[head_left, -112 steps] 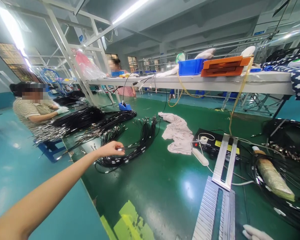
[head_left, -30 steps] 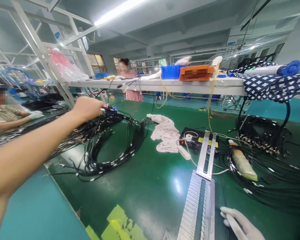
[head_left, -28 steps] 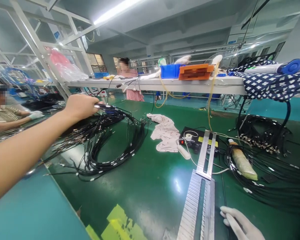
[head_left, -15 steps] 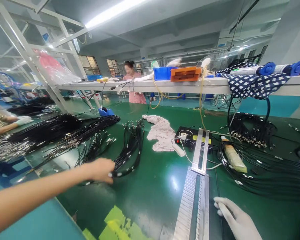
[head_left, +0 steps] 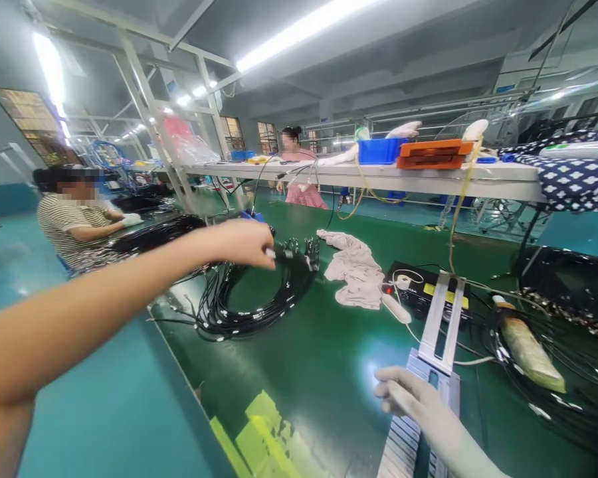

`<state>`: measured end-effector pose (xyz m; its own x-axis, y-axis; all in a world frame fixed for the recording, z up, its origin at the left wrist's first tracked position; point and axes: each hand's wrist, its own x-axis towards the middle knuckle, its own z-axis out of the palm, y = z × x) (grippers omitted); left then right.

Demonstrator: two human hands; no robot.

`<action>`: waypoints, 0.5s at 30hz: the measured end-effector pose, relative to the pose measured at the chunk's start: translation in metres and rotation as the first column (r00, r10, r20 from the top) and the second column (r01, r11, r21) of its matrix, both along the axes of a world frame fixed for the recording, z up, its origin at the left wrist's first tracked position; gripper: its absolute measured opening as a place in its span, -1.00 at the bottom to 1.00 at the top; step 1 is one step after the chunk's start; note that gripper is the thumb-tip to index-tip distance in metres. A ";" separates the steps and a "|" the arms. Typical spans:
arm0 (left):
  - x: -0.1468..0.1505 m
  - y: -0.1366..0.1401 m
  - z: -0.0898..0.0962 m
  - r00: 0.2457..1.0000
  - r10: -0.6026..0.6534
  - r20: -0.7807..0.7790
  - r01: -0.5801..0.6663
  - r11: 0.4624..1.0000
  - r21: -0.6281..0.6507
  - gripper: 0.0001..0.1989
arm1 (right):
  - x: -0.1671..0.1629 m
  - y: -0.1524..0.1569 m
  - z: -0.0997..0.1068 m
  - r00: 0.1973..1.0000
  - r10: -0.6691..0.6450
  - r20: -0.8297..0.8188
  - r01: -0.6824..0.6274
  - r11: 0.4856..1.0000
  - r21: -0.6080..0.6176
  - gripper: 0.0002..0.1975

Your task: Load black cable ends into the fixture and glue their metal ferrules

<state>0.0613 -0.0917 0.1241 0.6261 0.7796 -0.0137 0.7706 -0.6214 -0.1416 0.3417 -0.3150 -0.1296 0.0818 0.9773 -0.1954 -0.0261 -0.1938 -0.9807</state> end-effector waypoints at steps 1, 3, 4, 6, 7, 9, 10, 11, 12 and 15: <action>-0.001 -0.019 -0.028 1.000 -0.028 -0.001 0.027 0.988 -0.152 -0.70 | -0.006 0.002 -0.009 0.994 0.012 -0.109 -0.016 0.999 -0.035 -0.45; -0.003 -0.056 -0.084 0.998 -0.061 0.023 0.065 0.916 -0.395 -0.71 | -0.022 0.005 -0.024 0.948 0.017 -0.317 -0.062 0.990 -0.130 -0.36; -0.004 -0.070 -0.107 0.997 -0.070 0.037 0.079 0.867 -0.492 -0.71 | -0.031 0.007 -0.029 0.912 0.007 -0.411 -0.094 0.977 -0.191 -0.32; -0.006 -0.089 -0.134 0.994 -0.053 0.097 0.100 0.800 -0.591 -0.69 | -0.047 0.015 -0.030 0.821 -0.034 -0.570 -0.174 0.935 -0.308 -0.22; -0.006 -0.093 -0.136 0.988 -0.035 0.149 0.119 0.791 -0.600 -0.70 | -0.054 0.022 -0.027 0.775 -0.063 -0.629 -0.205 0.916 -0.345 -0.17; -0.008 -0.093 -0.124 0.963 0.011 0.268 0.147 0.813 -0.563 -0.69 | -0.064 0.041 -0.015 0.691 -0.114 -0.714 -0.219 0.908 -0.357 -0.11; -0.010 -0.091 -0.113 0.943 0.038 0.330 0.151 0.836 -0.527 -0.66 | -0.067 0.053 -0.008 0.654 -0.131 -0.745 -0.198 0.921 -0.336 -0.12; -0.012 -0.089 -0.102 0.919 0.065 0.389 0.148 0.857 -0.493 -0.64 | -0.068 0.065 -0.001 0.620 -0.139 -0.773 -0.171 0.937 -0.305 -0.12; -0.015 -0.090 -0.094 0.897 0.087 0.434 0.144 0.870 -0.472 -0.63 | -0.068 0.077 0.005 0.589 -0.136 -0.797 -0.142 0.953 -0.267 -0.14; -0.025 -0.103 -0.096 0.901 0.066 0.430 0.212 0.797 -0.565 -0.65 | -0.067 0.103 0.011 0.555 -0.084 -0.828 -0.110 0.979 -0.173 -0.17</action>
<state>0.0362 -0.1943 0.0276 0.7340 0.6546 -0.1811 0.6163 -0.5299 0.5825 0.2745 -0.2122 -0.1183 -0.2236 0.9131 -0.3409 -0.8020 -0.3711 -0.4681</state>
